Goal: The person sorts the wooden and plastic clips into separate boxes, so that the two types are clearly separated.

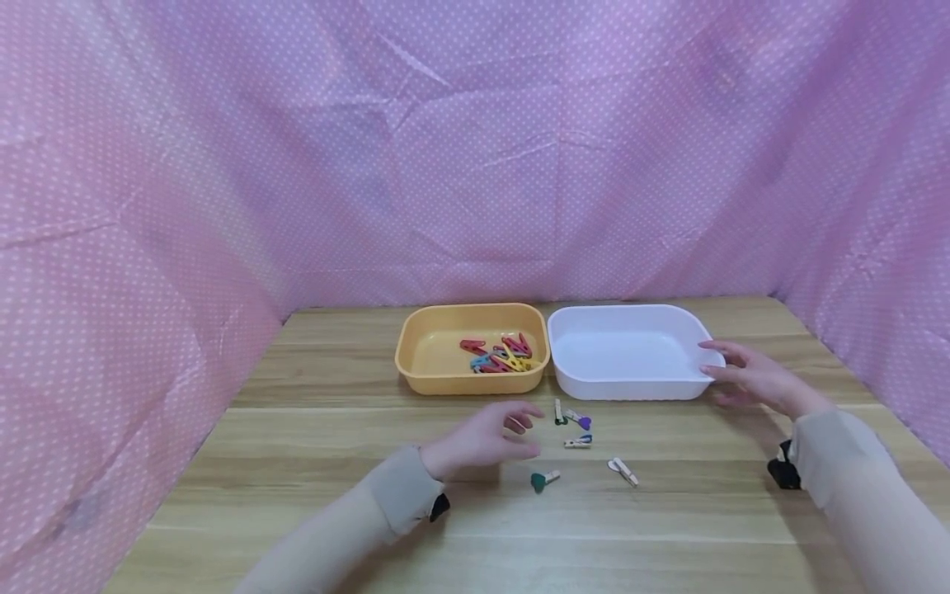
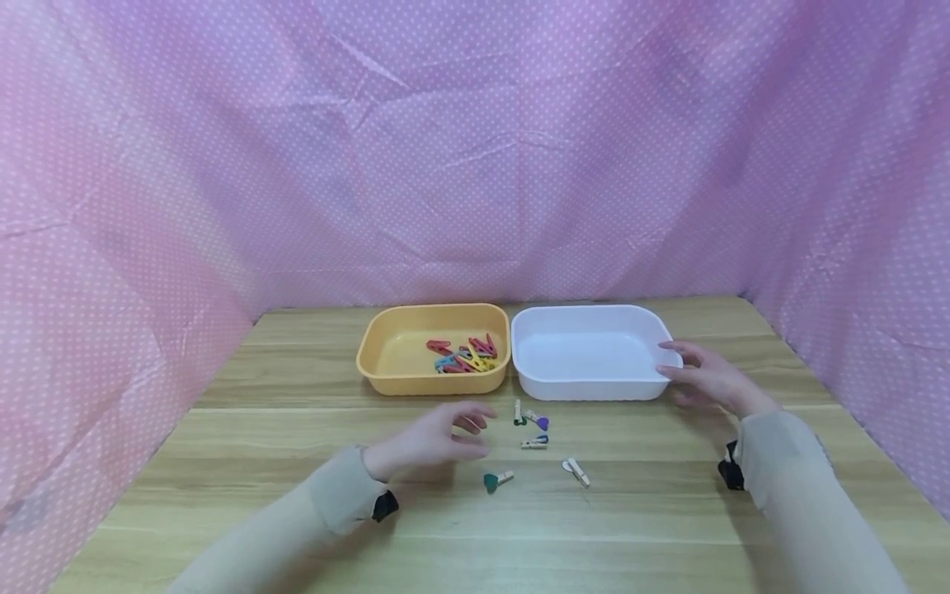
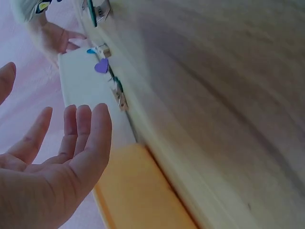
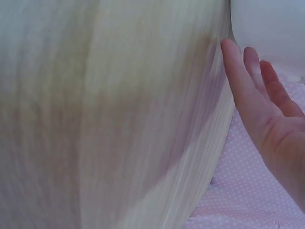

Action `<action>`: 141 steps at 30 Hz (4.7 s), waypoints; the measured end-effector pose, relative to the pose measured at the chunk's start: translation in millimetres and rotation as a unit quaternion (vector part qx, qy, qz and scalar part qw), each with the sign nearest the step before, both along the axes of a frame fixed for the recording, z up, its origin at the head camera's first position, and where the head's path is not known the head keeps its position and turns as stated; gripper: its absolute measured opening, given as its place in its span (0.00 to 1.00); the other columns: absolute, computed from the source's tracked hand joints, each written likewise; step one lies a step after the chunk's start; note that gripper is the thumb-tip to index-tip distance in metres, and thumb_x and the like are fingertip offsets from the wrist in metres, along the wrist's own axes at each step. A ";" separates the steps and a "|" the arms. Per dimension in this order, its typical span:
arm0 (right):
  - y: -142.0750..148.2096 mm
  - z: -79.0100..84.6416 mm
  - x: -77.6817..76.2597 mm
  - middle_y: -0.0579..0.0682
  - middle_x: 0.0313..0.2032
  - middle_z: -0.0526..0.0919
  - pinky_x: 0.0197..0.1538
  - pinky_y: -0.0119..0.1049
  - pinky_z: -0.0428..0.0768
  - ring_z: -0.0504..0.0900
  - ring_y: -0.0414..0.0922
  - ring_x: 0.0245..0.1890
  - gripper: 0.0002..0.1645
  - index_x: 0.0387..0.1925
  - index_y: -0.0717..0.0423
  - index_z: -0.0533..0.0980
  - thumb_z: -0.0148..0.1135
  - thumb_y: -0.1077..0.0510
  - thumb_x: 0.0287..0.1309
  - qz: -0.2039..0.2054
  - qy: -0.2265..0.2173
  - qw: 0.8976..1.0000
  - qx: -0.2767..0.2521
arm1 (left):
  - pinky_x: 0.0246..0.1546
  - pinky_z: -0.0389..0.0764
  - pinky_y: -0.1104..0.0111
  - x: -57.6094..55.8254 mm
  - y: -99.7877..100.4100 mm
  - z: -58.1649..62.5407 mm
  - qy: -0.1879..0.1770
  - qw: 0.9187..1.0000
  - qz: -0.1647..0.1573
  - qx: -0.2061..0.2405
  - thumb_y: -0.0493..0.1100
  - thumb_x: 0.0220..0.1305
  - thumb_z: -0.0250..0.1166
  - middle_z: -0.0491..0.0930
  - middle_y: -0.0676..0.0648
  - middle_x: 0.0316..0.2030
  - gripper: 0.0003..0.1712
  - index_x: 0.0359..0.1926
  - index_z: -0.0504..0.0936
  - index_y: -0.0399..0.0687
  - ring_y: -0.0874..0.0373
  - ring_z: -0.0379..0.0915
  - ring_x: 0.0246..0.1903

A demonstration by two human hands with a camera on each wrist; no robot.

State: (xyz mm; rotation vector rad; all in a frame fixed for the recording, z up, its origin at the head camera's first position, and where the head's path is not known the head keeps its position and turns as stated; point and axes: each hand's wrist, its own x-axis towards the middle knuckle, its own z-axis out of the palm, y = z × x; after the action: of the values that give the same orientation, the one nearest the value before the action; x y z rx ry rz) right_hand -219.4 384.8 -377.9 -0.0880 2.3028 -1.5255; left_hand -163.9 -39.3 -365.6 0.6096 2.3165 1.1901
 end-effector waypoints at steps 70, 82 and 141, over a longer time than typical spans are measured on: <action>2.1 -0.2 -0.7 0.77 0.65 0.46 0.45 0.42 0.83 0.74 0.27 0.40 0.21 0.53 0.23 0.62 0.55 0.51 0.66 0.008 -0.009 1.000 -0.006 | 0.33 0.74 0.77 -5.6 33.5 -3.1 -0.027 0.993 -0.109 -0.048 0.26 0.58 0.60 0.77 0.53 0.30 0.13 0.42 0.81 0.43 0.65 0.70 0.30; 1.3 1.1 1.2 0.77 0.66 0.43 0.46 0.41 0.83 0.73 0.26 0.40 0.24 0.59 0.29 0.62 0.56 0.51 0.66 0.008 -0.013 1.000 0.001 | 0.43 0.73 0.73 -13.2 24.6 7.0 0.016 0.997 -0.068 -0.019 0.27 0.58 0.58 0.81 0.52 0.41 0.18 0.41 0.85 0.53 0.64 0.70 0.38; -0.9 6.0 -0.3 0.77 0.66 0.45 0.46 0.43 0.83 0.74 0.29 0.41 0.34 0.67 0.53 0.56 0.56 0.51 0.65 0.009 -0.010 0.999 0.033 | 0.36 0.79 0.74 -125.3 87.5 51.4 0.051 0.995 0.072 0.036 0.38 0.63 0.63 0.79 0.49 0.36 0.11 0.45 0.81 0.41 0.61 0.74 0.35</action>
State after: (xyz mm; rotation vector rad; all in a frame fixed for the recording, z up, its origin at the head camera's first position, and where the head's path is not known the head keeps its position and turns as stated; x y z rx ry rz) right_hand -219.7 383.9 -371.9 -0.0756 2.3282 -1.4338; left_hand -289.2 48.3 -314.2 0.5492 2.4471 1.3425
